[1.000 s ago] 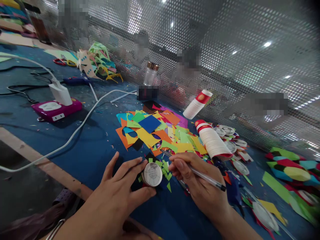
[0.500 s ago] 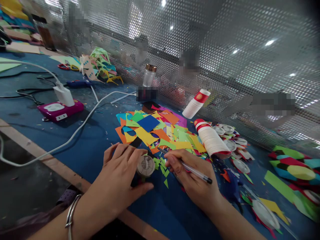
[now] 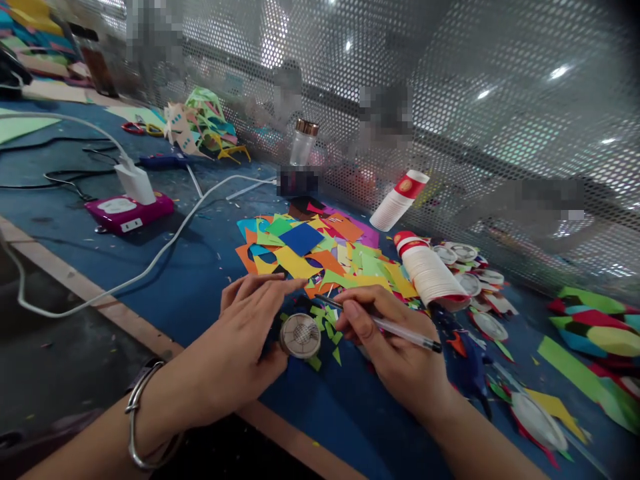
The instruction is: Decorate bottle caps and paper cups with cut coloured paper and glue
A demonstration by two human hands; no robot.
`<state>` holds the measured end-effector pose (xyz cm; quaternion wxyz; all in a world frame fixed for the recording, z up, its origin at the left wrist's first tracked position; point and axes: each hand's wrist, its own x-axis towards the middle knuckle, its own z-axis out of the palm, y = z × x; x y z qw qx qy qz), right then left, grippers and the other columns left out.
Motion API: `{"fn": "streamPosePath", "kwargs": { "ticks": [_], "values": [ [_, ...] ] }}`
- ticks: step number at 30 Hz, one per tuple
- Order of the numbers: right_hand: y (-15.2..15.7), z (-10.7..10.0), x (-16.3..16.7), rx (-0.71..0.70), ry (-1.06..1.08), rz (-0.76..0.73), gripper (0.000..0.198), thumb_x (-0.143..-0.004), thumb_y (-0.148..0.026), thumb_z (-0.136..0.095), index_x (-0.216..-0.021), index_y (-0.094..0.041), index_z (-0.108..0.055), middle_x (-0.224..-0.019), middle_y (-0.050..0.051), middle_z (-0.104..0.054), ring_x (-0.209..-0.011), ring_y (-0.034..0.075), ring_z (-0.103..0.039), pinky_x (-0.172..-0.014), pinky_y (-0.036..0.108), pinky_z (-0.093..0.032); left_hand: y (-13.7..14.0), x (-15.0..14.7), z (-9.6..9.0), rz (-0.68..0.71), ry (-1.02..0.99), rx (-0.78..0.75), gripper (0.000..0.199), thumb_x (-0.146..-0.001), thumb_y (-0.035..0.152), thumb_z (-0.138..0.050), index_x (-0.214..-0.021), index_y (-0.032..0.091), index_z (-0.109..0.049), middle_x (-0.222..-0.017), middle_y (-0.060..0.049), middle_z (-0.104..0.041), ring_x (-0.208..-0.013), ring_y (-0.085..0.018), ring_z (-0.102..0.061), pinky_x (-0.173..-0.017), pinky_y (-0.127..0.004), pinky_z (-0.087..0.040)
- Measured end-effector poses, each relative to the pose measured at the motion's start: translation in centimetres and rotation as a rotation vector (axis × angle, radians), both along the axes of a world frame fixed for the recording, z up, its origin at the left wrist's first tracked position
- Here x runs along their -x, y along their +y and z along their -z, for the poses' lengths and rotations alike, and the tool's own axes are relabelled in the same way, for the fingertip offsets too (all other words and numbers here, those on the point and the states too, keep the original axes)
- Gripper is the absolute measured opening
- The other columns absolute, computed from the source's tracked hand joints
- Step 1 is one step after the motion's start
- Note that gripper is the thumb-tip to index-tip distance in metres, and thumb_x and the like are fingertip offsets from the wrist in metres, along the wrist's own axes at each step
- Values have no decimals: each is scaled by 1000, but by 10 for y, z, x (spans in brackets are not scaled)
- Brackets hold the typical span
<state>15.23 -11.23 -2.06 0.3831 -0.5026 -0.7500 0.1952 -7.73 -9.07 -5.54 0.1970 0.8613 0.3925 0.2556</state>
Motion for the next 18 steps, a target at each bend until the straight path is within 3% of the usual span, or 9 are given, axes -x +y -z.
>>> {"fn": "streamPosePath", "kwargs": {
  "ticks": [4, 7, 12, 18],
  "values": [
    [0, 1, 0, 83, 15, -25, 11, -100, -26, -55, -104, -24, -65, -78, -2, -70, -60, 11, -65, -49, 21, -49, -1, 1, 1, -45, -16, 6, 69, -82, 28, -67, -144, 28, -35, -140, -5, -54, -134, -30, -38, -113, -52, -28],
    [1, 2, 0, 112, -10, -64, 9, -99, -25, -55, -98, -24, -64, -75, -3, -68, -60, 11, -64, -53, 23, -49, 0, -3, 2, -56, -13, 21, 77, -78, 40, -75, -143, 28, -37, -132, -4, -60, -127, -31, -43, -110, -52, -28],
    [4, 2, 3, 159, -78, -106, 10, -96, -22, -55, -93, -23, -65, -74, -3, -68, -60, 11, -61, -54, 24, -46, 4, -6, 4, -59, -45, 36, 70, -81, 32, -71, -142, 29, -38, -118, 0, -68, -124, -28, -46, -108, -49, -26],
    [5, 3, 5, 171, -117, -117, 12, -95, -23, -54, -90, -21, -65, -73, -3, -66, -60, 11, -59, -55, 25, -44, 3, -4, 8, -29, -61, -19, 58, -79, 18, -63, -133, 30, -47, -121, 3, -67, -128, -25, -47, -113, -47, -22]
  ]
}}
